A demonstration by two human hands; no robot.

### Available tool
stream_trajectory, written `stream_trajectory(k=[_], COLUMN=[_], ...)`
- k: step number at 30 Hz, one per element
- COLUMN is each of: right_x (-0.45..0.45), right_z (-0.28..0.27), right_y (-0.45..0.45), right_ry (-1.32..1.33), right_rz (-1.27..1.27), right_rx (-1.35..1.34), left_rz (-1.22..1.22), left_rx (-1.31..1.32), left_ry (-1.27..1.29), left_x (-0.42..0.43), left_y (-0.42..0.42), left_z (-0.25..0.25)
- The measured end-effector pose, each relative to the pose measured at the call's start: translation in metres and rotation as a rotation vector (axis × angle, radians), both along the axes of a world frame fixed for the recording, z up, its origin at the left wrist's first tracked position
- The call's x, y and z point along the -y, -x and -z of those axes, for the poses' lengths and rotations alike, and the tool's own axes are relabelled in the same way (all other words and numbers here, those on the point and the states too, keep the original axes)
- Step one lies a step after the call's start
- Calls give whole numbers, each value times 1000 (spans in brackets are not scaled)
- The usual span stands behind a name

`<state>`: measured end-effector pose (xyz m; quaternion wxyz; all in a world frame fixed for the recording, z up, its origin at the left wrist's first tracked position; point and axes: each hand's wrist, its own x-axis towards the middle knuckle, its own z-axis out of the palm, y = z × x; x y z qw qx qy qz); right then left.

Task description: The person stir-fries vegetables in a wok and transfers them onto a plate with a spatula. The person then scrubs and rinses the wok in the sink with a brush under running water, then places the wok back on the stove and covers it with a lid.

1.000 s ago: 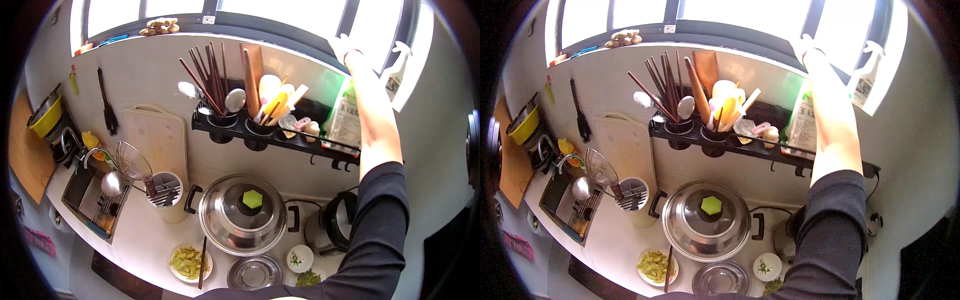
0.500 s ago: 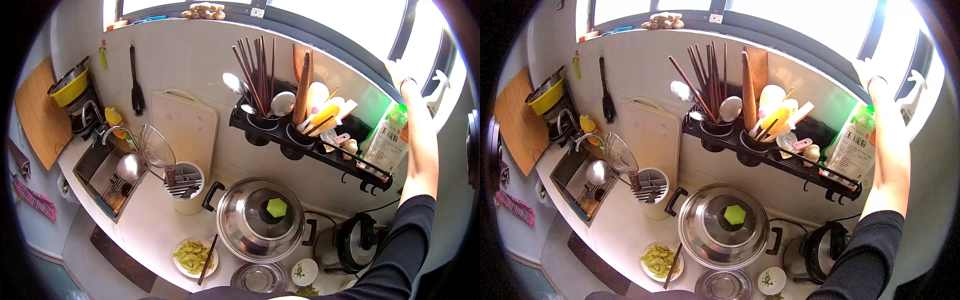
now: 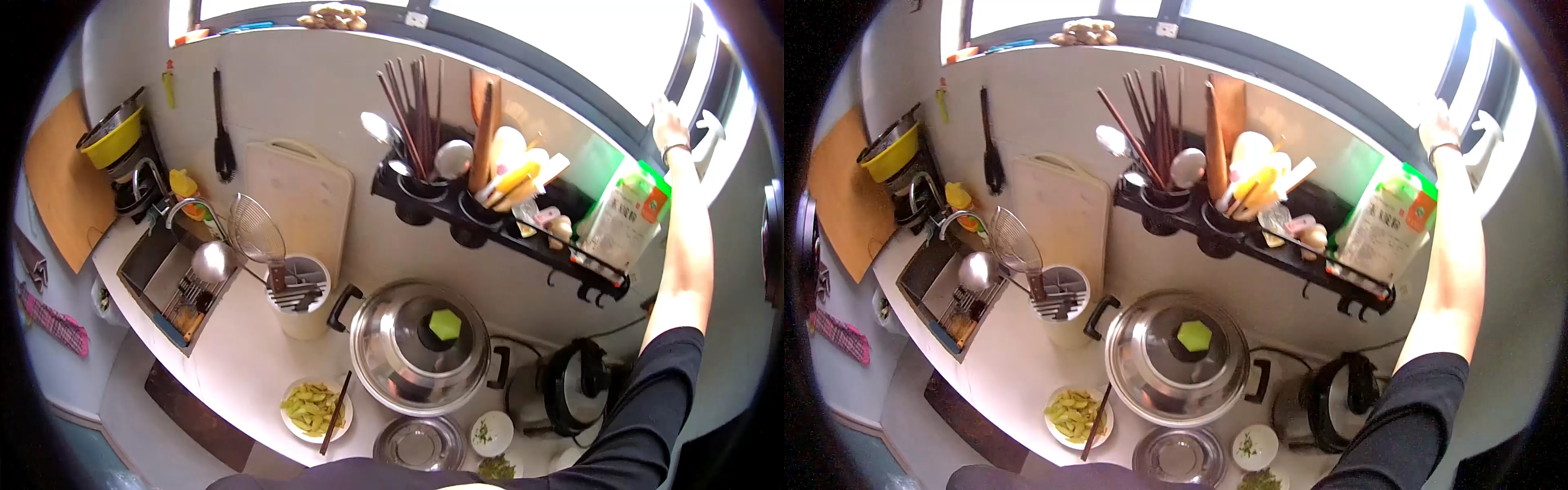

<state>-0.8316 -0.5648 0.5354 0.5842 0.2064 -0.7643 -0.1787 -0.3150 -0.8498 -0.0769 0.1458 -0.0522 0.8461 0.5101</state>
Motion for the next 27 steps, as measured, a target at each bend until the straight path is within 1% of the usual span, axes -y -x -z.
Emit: stream_trajectory(k=[1, 2, 3, 4, 5, 6, 7, 8, 9, 10, 11, 15, 17, 20, 22, 24, 26, 27], right_x=[8, 4, 7, 17, 18, 8, 19, 30, 29, 23, 18, -37, -77, -147, -206, -276, -354, -390], right_z=[-12, -17, -15, -8, 1, 4, 16, 39, 52, 64, 77, 152, 199, 264, 289, 307, 312, 308], right_y=[-13, -22, -44, -75, -110, -104, -137, -205, -232, -260, -280, -396, -451, -515, -564, -615, -670, -708], right_ry=[224, 31, -20, -40, -15, 53, -34, 31, 113, 55, 64, 10, 39, 175, 296, 385, 454, 451], right_rz=[-128, -100, -266, -396, -445, -430, -575, -687, -696, -873, -1005, -1246, -1212, -1063, -838, -516, -306, -111], right_rx=[154, 9, -13, -70, -119, -138, -300, -147, -48, 12, 69, 275, 373, 529, 600, 615, 480, 444], left_rz=[4, 13, 21, 29, 53, 68, 85, 103, 124, 145, 163, 247, 317, 443, 530, 602, 681, 714], left_rx=[-9, -14, -22, -27, -35, -43, -49, -55, -62, -63, -67, -81, -78, -53, -41, -24, -14, -7], left_ry=[-1, -4, -4, -4, -2, -2, -7, -6, -5, -8, -7, -14, -29, -42, -44, -46, -45, -47], left_x=[-2, -6, -9, -14, -22, -31, -38, -47, -57, -68, -80, -135, -171, -233, -277, -319, -361, -380], left_y=[-1, -3, -3, -3, -5, -6, -9, -12, -15, -19, -26, -49, -56, -69, -81, -100, -122, -134], left_z=[-1, -4, -8, -11, -16, -19, -23, -26, -29, -32, -34, -33, -28, -18, -14, -10, -5, -4])
